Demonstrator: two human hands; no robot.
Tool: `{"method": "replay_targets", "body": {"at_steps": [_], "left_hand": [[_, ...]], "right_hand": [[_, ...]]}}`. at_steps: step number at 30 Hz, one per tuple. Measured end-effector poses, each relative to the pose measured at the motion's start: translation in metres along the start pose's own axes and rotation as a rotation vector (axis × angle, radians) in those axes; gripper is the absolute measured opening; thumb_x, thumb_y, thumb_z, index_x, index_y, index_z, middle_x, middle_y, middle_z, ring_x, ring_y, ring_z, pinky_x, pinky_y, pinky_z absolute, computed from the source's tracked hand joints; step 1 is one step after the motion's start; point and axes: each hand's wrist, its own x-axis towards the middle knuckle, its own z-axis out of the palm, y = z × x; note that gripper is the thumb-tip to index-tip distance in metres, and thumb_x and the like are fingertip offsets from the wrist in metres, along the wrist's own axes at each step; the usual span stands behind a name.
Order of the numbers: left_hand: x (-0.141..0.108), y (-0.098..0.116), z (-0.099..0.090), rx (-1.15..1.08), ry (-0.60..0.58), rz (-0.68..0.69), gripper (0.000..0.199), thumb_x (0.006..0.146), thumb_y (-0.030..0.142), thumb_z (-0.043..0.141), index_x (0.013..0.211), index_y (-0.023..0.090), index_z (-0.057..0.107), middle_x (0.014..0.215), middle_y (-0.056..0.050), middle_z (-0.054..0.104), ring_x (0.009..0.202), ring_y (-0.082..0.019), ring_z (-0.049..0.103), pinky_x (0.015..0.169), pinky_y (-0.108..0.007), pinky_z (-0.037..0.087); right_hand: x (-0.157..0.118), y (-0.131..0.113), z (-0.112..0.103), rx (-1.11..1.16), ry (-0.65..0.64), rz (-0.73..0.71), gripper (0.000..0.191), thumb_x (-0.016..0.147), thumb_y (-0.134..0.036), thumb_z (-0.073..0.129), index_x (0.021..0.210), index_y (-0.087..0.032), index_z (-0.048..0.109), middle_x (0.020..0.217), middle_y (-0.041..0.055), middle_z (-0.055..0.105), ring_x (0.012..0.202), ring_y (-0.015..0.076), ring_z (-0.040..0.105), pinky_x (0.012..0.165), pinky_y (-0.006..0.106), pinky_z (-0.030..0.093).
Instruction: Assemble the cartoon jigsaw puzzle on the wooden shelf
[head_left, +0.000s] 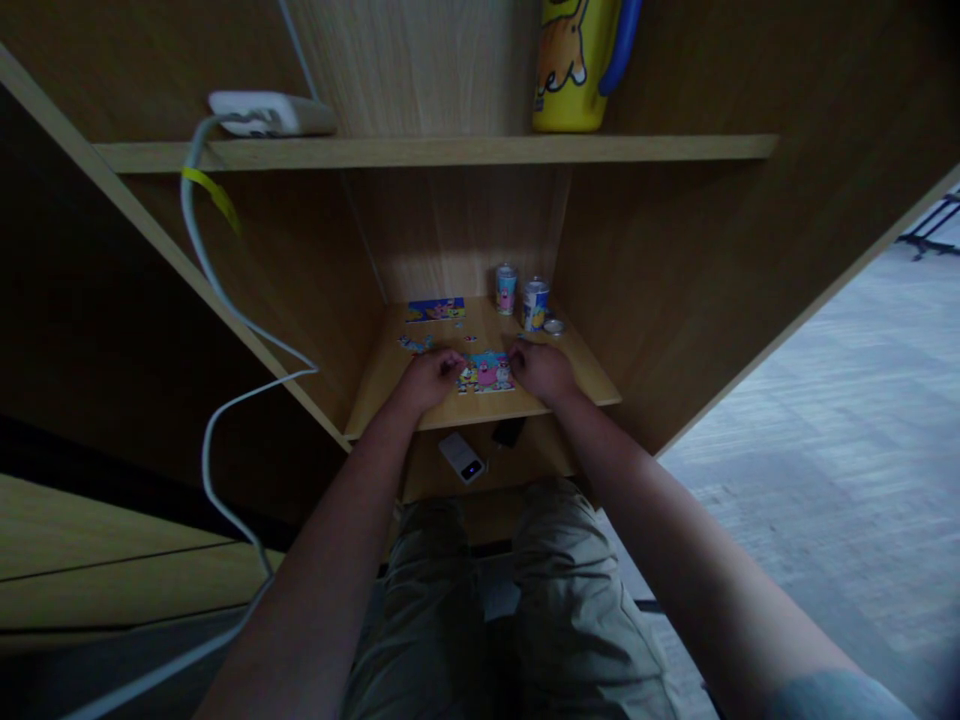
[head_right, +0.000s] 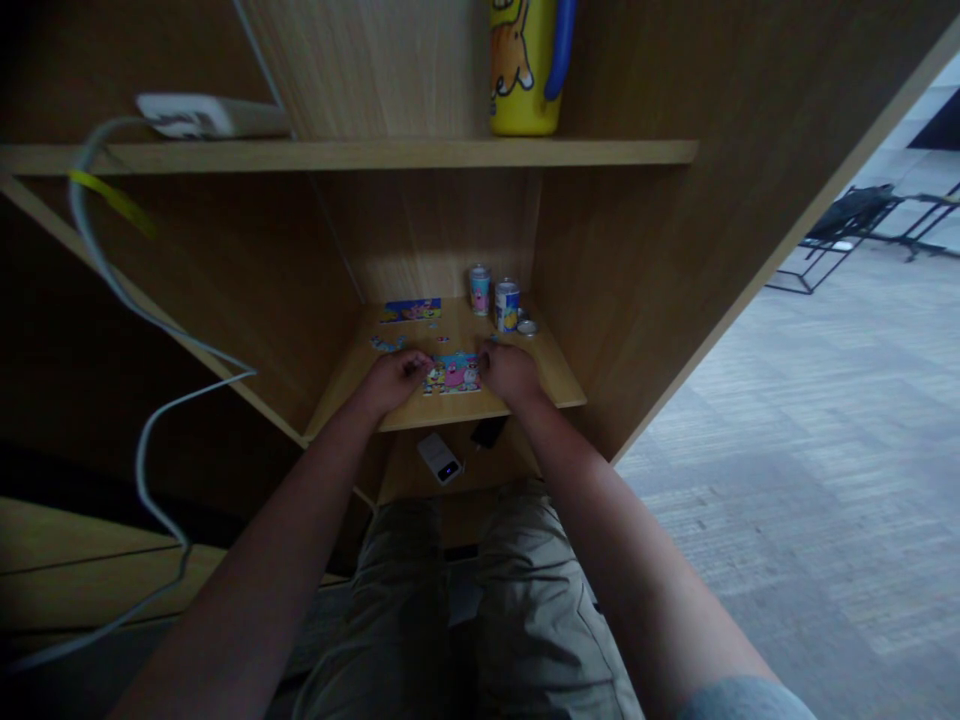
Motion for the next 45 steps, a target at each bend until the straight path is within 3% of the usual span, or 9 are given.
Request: {"method": "replay_targets", "body": {"at_steps": [23,35,45], "left_hand": [[-0.0001,0.0029,-0.0019,0.007,0.003,-0.008,0.017,0.102,0.034,0.063,0.096,0.023,0.076,0.095,-0.005,0.082,0.089,-0.024,0.075,0.087,-0.037,0.059],[-0.0004,0.0029,-0.0014,-0.005,0.068,-0.005,0.014,0.103,0.033,0.061,0.094,0.024,0.067,0.089,-0.004,0.076,0.085,-0.023,0.071,0.084,-0.037,0.057],[-0.0007,0.0021,-0.0024,0.027,0.033,-0.011,0.013,0.103,0.031,0.061,0.097,0.024,0.069,0.093,-0.004,0.078,0.088,-0.023,0.072,0.087,-0.036,0.058]], "right_hand": [[-0.0001,-0.0006,0.0036,-0.038,0.018,0.007,0.04,0.115,-0.039,0.045,0.136,-0.026,0.077,0.126,0.011,0.084,0.113,0.0276,0.079,0.092,0.032,0.055],[-0.001,-0.0001,0.0046,-0.041,0.03,-0.006,0.04,0.115,-0.038,0.044,0.133,-0.025,0.077,0.122,0.0112,0.085,0.109,0.0266,0.079,0.089,0.032,0.053],[0.0005,0.0004,0.0053,-0.026,0.029,-0.015,0.04,0.115,-0.038,0.045,0.134,-0.025,0.078,0.123,0.0114,0.085,0.11,0.028,0.078,0.089,0.033,0.053]]}}
